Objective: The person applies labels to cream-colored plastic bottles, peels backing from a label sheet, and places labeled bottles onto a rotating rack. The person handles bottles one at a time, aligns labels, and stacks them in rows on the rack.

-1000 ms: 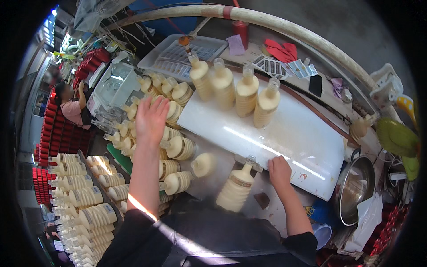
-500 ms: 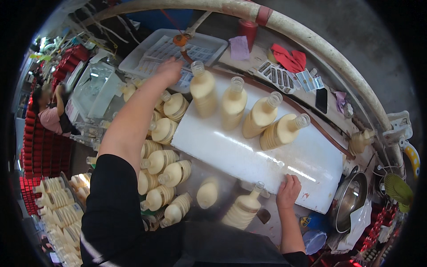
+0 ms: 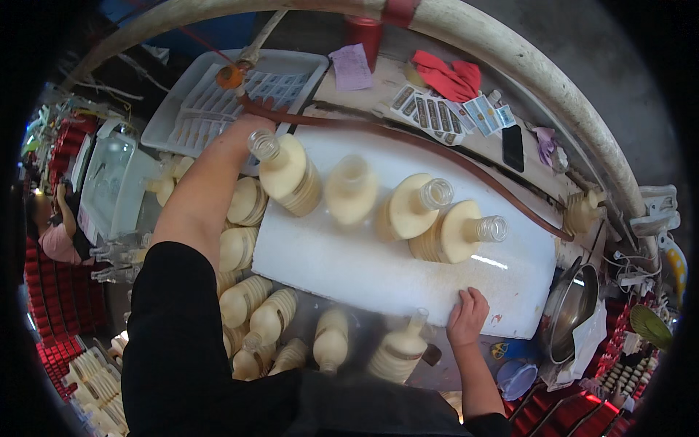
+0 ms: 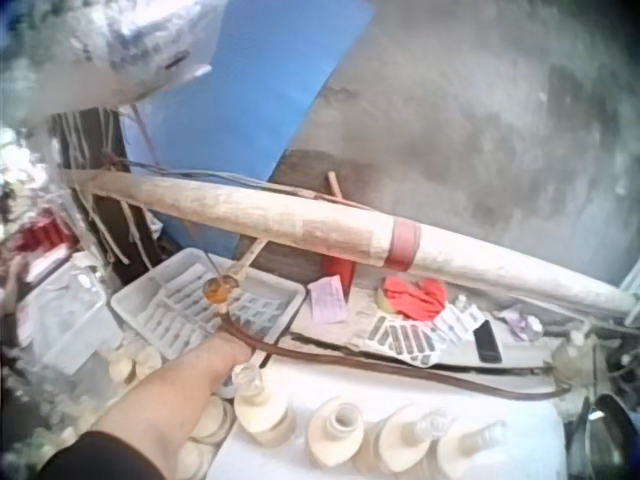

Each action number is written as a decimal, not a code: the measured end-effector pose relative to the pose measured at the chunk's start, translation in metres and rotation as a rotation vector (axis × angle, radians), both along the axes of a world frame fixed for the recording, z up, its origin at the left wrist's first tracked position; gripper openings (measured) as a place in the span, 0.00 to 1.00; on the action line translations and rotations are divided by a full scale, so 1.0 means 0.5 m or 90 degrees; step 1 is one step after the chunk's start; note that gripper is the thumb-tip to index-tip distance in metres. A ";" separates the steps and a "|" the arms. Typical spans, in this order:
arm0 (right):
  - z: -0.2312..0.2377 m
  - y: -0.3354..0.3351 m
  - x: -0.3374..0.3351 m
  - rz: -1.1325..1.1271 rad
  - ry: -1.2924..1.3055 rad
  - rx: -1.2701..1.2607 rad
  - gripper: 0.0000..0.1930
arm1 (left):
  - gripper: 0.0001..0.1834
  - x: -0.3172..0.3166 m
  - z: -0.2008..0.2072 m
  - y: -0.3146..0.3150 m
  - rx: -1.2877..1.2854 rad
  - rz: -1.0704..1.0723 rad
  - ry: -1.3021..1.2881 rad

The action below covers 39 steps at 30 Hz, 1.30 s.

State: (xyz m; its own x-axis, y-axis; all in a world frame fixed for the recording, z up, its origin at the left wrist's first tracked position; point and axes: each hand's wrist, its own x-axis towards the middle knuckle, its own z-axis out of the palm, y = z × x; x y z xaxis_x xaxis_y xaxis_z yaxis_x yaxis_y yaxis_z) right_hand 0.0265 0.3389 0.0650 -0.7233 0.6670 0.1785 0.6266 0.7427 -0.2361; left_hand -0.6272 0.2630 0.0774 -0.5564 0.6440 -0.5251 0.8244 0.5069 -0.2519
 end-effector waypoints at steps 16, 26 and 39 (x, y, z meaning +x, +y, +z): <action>0.004 0.005 -0.004 -0.003 -0.001 -0.008 0.18 | 0.40 -0.029 -0.040 0.004 0.039 -0.034 -0.106; 0.003 0.004 -0.002 -0.009 0.002 -0.010 0.18 | 0.28 -0.016 -0.055 0.005 0.207 0.101 -0.089; 0.001 0.004 -0.001 -0.013 0.004 -0.009 0.19 | 0.17 -0.050 -0.050 0.007 0.242 0.128 0.104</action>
